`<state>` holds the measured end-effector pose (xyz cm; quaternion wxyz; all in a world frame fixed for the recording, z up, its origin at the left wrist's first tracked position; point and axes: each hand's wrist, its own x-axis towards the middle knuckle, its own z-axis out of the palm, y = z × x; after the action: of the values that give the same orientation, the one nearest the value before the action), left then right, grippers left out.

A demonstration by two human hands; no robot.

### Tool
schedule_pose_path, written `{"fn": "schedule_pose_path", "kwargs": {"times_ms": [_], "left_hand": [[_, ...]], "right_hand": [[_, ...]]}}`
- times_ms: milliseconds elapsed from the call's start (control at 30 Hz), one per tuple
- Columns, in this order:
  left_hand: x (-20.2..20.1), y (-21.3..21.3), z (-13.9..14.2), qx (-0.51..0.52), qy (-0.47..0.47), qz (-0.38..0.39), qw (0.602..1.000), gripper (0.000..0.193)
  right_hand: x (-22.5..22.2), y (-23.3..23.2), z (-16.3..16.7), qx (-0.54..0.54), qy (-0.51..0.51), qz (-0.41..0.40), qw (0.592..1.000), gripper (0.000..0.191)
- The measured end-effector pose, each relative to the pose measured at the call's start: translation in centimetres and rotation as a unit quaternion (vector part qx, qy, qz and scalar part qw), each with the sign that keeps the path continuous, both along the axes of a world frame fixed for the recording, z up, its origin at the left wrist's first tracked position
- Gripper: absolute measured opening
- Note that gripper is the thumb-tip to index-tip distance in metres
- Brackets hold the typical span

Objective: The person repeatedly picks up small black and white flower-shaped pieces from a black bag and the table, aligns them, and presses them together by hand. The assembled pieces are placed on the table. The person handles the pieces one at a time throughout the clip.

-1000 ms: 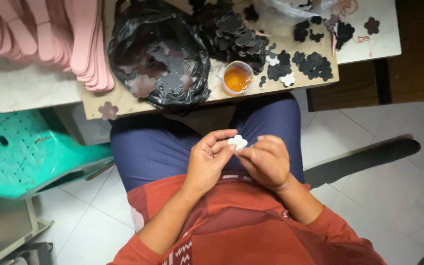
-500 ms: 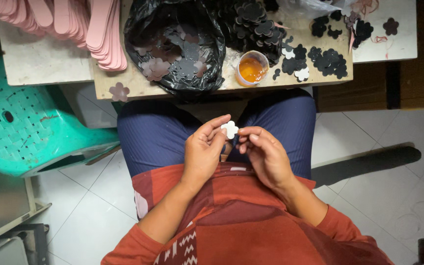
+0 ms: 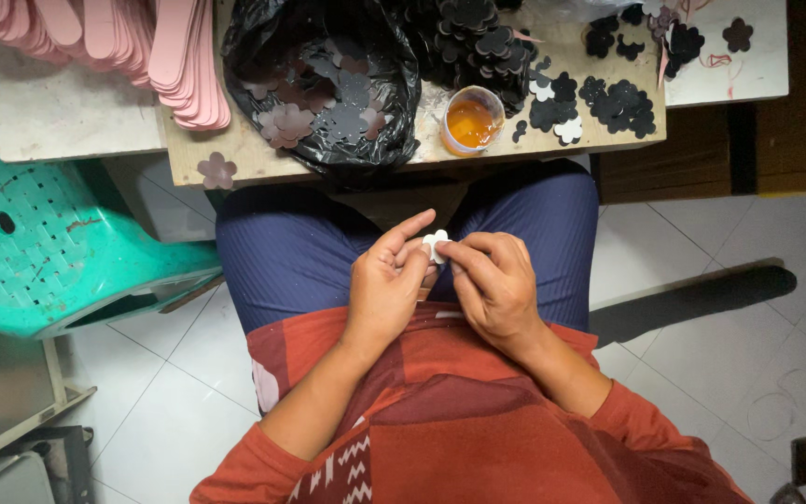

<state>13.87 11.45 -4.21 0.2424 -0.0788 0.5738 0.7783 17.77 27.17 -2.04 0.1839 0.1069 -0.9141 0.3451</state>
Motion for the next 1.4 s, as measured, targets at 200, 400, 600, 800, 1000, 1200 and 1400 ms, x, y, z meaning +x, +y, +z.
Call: {"fn": "schedule_pose_path", "kwargs": {"times_ms": [200, 400, 600, 800, 1000, 1200, 1400], "left_hand": [[-0.1, -0.4, -0.6, 0.020, -0.004, 0.029, 0.999, 0.045], [0.0, -0.8, -0.9, -0.075, 0.065, 0.009, 0.995, 0.049], [0.0, -0.9, -0.9, -0.071, 0.062, 0.005, 0.995, 0.049], [-0.5, -1.3, -1.0, -0.122, 0.054, -0.001, 0.991, 0.046], [-0.9, -1.7, -1.9, -0.066, 0.051, -0.002, 0.996, 0.045], [-0.7, -1.8, -3.7, 0.044, -0.002, -0.028, 0.999, 0.048], [-1.0, -2.0, -5.0, 0.072, -0.041, -0.044, 0.996, 0.053]], "right_hand": [[-0.2, -0.4, -0.3, 0.069, 0.049, 0.035, 0.996, 0.036], [-0.3, 0.0, -0.4, 0.087, 0.048, 0.062, 0.993, 0.037], [-0.2, 0.3, -0.3, 0.077, 0.028, 0.049, 0.995, 0.028], [-0.2, 3.1, 0.8, 0.066, 0.024, -0.034, 0.997, 0.017], [0.0, 4.1, 0.8, -0.066, 0.032, -0.094, 0.993, 0.029], [-0.7, 1.7, -1.1, -0.049, 0.076, 0.080, 0.993, 0.064], [-1.9, 0.5, -1.5, -0.017, 0.132, 0.095, 0.986, 0.063]]}}
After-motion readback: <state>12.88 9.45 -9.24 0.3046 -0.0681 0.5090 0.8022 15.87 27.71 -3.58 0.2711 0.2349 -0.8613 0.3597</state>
